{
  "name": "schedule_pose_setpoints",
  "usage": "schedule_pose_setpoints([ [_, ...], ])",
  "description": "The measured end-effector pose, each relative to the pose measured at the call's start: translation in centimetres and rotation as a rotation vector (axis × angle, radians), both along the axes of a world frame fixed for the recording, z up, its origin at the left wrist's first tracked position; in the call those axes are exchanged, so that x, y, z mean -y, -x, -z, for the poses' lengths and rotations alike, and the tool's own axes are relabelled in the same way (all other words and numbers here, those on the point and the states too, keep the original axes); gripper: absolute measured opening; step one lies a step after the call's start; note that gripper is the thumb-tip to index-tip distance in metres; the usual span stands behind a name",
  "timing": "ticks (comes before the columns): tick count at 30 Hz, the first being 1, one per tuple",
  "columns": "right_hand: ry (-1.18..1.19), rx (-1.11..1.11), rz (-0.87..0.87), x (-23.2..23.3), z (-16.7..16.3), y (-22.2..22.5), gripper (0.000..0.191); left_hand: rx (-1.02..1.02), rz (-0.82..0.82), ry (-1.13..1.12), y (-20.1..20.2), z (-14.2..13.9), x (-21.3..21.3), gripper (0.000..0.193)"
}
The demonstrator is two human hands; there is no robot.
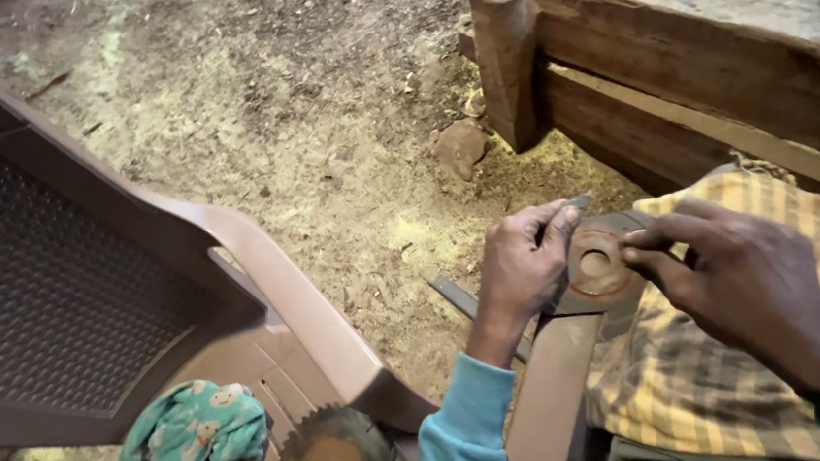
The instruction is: The person sits on a plastic chair and uses a small green abrasive block to sharpen the edges of a metal gear-like part held in their left hand. They repeatedly rub the block along the inner and outer edges of the part, occasionally rotating it to access different sections.
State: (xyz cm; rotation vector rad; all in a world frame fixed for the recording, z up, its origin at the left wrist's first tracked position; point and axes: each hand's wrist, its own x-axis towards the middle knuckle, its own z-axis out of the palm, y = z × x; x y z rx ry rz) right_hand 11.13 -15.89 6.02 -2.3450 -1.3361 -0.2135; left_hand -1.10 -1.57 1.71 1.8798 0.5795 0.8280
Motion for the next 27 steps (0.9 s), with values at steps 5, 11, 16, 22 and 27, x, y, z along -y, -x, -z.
schedule_pose_setpoints([
  [5, -0.090, 0.054, -0.116, -0.5, 0.5, -0.3, 0.020, 0.052, 0.036, 0.007, 0.1, -0.1, 0.0, 0.034],
  [11, 0.006, -0.089, 0.043, 0.4, 0.0, 0.3, 0.020, -0.007, 0.017, -0.011, 0.0, 0.0, -0.1, 0.032],
  [16, -0.122, 0.074, -0.112, -0.6, 0.2, 0.1, 0.021, 0.056, 0.030, -0.028, 0.1, -0.1, -0.1, 0.032],
  [22, 0.018, -0.027, 0.032, -0.1, 0.1, -0.1, 0.027, -0.002, -0.005, 0.020, 0.1, -0.3, 0.2, 0.032],
  [27, -0.109, 0.015, -0.097, -0.3, 0.1, -0.1, 0.020, 0.073, 0.039, 0.024, 0.0, 0.0, 0.1, 0.031],
])
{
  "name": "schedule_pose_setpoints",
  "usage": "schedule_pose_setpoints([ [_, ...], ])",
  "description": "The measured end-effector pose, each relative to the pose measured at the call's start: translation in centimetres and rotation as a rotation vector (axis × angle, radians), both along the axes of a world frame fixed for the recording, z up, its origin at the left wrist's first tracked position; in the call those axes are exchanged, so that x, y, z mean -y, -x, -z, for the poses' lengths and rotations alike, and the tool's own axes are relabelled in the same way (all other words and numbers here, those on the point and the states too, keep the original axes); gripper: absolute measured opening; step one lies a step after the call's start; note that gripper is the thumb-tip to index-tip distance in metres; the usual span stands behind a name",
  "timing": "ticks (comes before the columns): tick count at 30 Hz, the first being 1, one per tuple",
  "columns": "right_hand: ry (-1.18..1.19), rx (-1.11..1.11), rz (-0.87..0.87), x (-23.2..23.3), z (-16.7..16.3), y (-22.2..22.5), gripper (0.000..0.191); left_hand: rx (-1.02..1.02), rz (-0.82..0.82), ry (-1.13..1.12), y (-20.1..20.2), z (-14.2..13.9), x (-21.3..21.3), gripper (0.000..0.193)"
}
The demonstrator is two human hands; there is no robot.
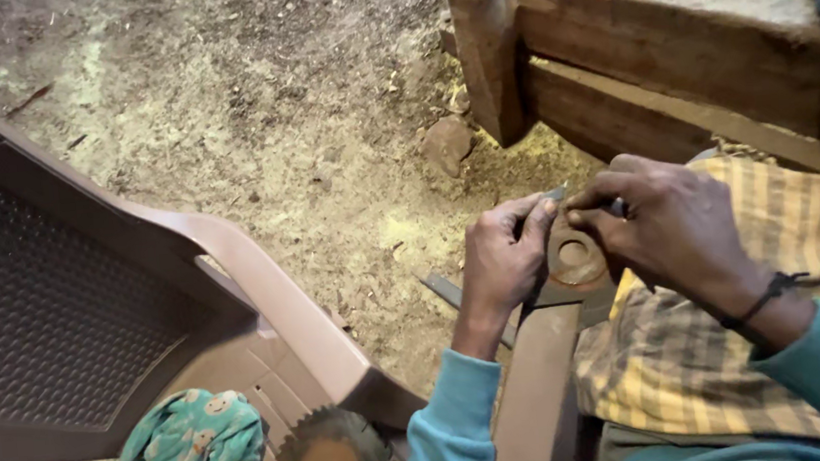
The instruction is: The person sits on a plastic chair and uses a small green abrasive block to sharpen the edges of a metal gear-like part held in their left hand. They repeatedly rub the block along the inner and outer edges of the part, occasionally rotating it to access different sections.
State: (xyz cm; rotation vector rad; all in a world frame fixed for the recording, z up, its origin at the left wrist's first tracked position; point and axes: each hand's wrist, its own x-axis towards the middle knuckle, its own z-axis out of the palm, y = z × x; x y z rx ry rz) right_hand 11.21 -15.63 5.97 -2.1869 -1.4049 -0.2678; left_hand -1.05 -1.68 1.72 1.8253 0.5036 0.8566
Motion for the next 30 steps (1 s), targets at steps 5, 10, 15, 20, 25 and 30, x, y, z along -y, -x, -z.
schedule_pose_setpoints([
  [5, 0.051, -0.037, 0.089, 0.6, 0.1, -0.2, 0.025, -0.003, -0.003, -0.032, -0.1, 0.2, -0.2, 0.031],
  [10, 0.058, -0.013, 0.058, -0.2, 0.7, -1.0, 0.024, -0.008, 0.013, 0.013, 0.1, 0.0, -0.1, 0.031],
  [15, 0.093, -0.075, 0.061, 0.2, 0.2, -0.8, 0.023, -0.014, -0.014, -0.032, 0.1, -0.4, 0.0, 0.030],
  [20, -0.024, -0.012, -0.021, -0.2, -0.2, 0.2, 0.018, -0.061, 0.004, 0.051, 0.4, -0.3, 0.2, 0.031],
  [25, 0.084, -0.058, 0.065, 0.6, -0.2, 0.2, 0.023, 0.002, -0.008, -0.038, 0.0, -0.1, 0.1, 0.031],
  [30, 0.196, -0.060, 0.135, 0.3, 0.0, 0.2, 0.025, -0.055, -0.023, 0.017, 0.3, 0.1, 0.2, 0.031],
])
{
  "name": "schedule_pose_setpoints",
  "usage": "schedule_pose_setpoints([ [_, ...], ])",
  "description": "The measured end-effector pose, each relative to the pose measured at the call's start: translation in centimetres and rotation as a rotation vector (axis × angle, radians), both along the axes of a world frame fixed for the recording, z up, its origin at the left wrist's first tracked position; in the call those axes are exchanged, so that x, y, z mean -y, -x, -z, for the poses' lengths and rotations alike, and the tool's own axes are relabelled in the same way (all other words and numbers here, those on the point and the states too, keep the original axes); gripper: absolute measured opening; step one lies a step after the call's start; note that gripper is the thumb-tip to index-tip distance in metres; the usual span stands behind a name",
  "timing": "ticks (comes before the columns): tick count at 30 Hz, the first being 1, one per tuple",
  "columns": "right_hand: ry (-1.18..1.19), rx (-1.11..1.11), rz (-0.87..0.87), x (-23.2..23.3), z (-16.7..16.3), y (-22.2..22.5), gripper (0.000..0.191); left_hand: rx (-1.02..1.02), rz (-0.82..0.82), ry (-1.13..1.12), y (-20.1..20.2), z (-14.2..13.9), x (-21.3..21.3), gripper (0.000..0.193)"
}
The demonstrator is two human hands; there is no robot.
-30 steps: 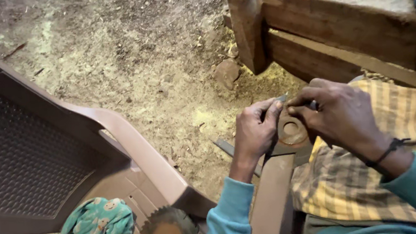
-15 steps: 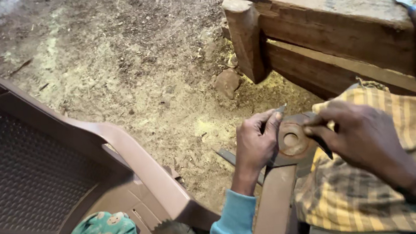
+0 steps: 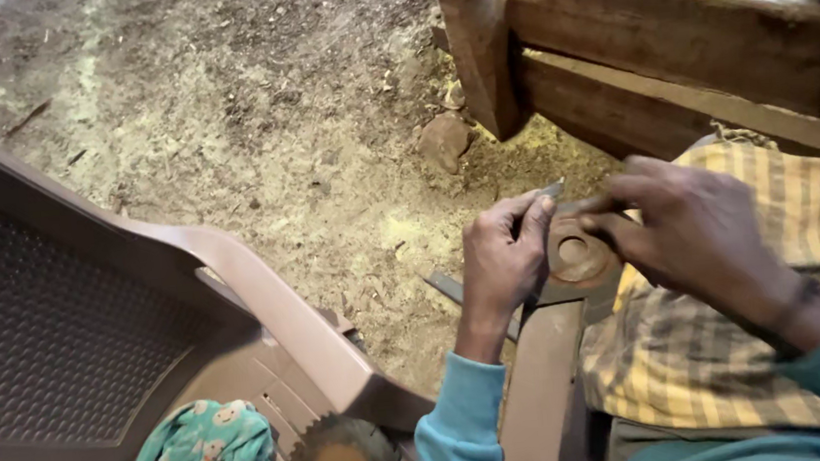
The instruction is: The person sits on a plastic chair and uses a small green abrasive block to sharpen the edges of a metal gear-like part held in their left hand. They repeatedly rub the block along the inner and outer edges of the part, occasionally rotating it to access different sections.
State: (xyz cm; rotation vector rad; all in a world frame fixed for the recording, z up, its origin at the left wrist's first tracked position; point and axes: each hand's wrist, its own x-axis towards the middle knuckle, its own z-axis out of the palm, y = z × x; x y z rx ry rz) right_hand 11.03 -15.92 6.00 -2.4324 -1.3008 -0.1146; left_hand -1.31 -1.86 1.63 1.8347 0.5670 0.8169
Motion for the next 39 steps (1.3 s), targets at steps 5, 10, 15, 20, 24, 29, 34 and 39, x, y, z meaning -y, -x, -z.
schedule_pose_setpoints([
  [5, -0.102, -0.015, -0.080, 0.0, 0.1, 0.0, 0.022, 0.078, 0.028, -0.100, -0.2, -0.2, -0.3, 0.030],
  [10, -0.139, 0.002, -0.048, 0.6, 0.7, 0.1, 0.023, 0.001, -0.029, -0.004, 0.0, -0.2, 0.2, 0.031],
  [15, -0.207, 0.056, -0.073, 0.5, 0.8, 0.7, 0.022, 0.020, -0.008, 0.019, -0.1, -0.5, 0.2, 0.031],
  [20, -0.143, 0.039, 0.031, 1.2, 1.0, 0.9, 0.022, 0.052, -0.052, 0.020, 0.1, -0.6, 0.6, 0.030],
  [24, -0.245, 0.115, -0.091, 0.8, 1.3, 0.4, 0.019, -0.006, -0.096, 0.067, -0.1, -0.5, 0.8, 0.029],
  [29, -0.079, -0.004, 0.024, 1.6, 1.3, 0.9, 0.024, 0.134, -0.092, -0.040, -0.2, -0.3, 0.8, 0.028],
  [34, -0.206, 0.138, -0.083, 0.7, 1.6, 0.0, 0.019, 0.110, -0.141, 0.016, -0.2, -0.1, 1.1, 0.028],
  [39, 0.021, -0.032, 0.059, 1.4, 2.6, 0.1, 0.024, 0.078, -0.185, -0.024, -0.2, -0.3, 1.3, 0.027],
])
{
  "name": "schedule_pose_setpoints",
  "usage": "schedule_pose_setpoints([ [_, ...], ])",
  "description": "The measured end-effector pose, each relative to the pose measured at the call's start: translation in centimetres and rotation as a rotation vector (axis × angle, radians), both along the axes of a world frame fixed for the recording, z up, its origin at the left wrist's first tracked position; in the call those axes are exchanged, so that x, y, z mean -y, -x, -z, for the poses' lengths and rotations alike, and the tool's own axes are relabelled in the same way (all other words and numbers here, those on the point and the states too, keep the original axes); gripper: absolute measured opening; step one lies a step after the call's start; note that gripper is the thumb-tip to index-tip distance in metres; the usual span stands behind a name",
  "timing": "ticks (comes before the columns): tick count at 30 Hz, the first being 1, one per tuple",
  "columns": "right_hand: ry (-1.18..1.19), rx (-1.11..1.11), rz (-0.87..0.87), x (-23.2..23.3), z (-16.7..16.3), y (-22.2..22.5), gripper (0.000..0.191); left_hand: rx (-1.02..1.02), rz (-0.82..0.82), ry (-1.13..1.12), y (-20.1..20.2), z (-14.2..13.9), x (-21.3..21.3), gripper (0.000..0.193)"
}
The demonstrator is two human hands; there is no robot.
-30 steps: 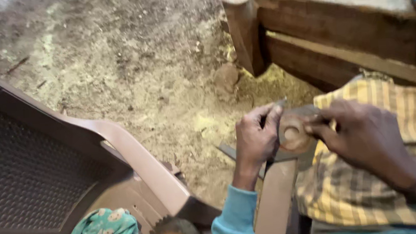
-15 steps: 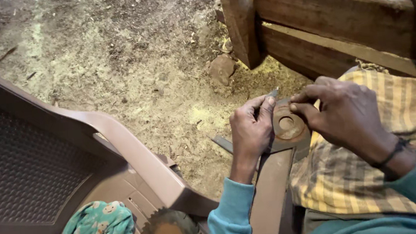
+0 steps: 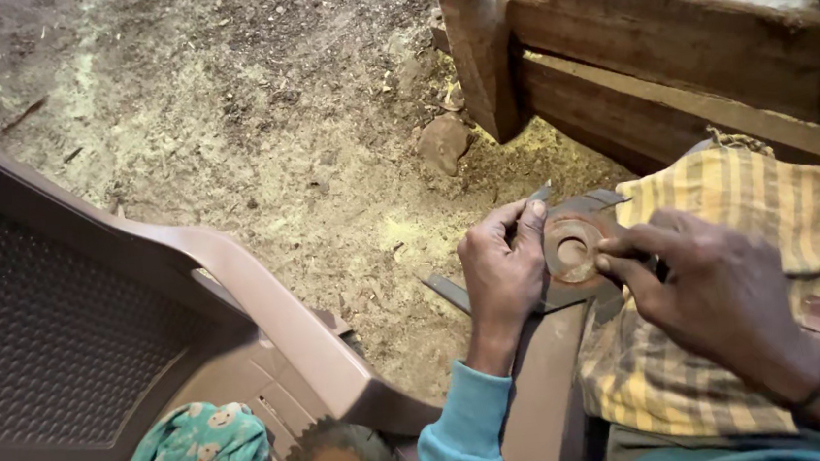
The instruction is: The person sits on a plastic chair and uses a small green abrasive block to sharpen the edges of a metal gear-like part held in their left hand. They repeatedly rub the block along the inner and outer edges of the part, occasionally rotating it to access different sections.
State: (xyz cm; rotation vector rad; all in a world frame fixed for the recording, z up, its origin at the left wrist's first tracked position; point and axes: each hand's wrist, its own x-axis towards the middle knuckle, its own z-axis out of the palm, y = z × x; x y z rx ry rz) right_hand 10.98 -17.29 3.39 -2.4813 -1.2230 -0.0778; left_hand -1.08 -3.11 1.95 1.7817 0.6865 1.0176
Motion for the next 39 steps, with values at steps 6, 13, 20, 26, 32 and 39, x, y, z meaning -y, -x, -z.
schedule_pose_setpoints([
  [6, -0.242, 0.182, -0.134, -0.7, -1.0, 0.0, 0.020, 0.001, -0.025, 0.040, -0.1, 0.2, 0.2, 0.027],
  [13, -0.180, 0.068, -0.036, -1.4, -2.6, 0.8, 0.022, 0.031, -0.038, -0.002, -0.3, 0.4, 0.0, 0.027],
  [20, -0.148, 0.057, -0.008, -0.8, -0.4, -0.7, 0.025, -0.004, -0.062, -0.016, -0.5, 0.1, -0.1, 0.028],
  [26, -0.314, 0.123, -0.173, -2.0, -1.5, -0.6, 0.021, 0.016, -0.046, 0.008, -0.2, 0.1, 0.1, 0.029],
  [32, -0.163, 0.022, -0.009, -1.5, -3.4, 0.6, 0.021, -0.006, -0.032, 0.040, -0.3, -0.2, -0.1, 0.029],
  [39, -0.209, 0.078, -0.143, -2.8, -2.0, -0.9, 0.022, 0.003, -0.036, 0.044, -0.3, -0.2, 0.0, 0.029],
])
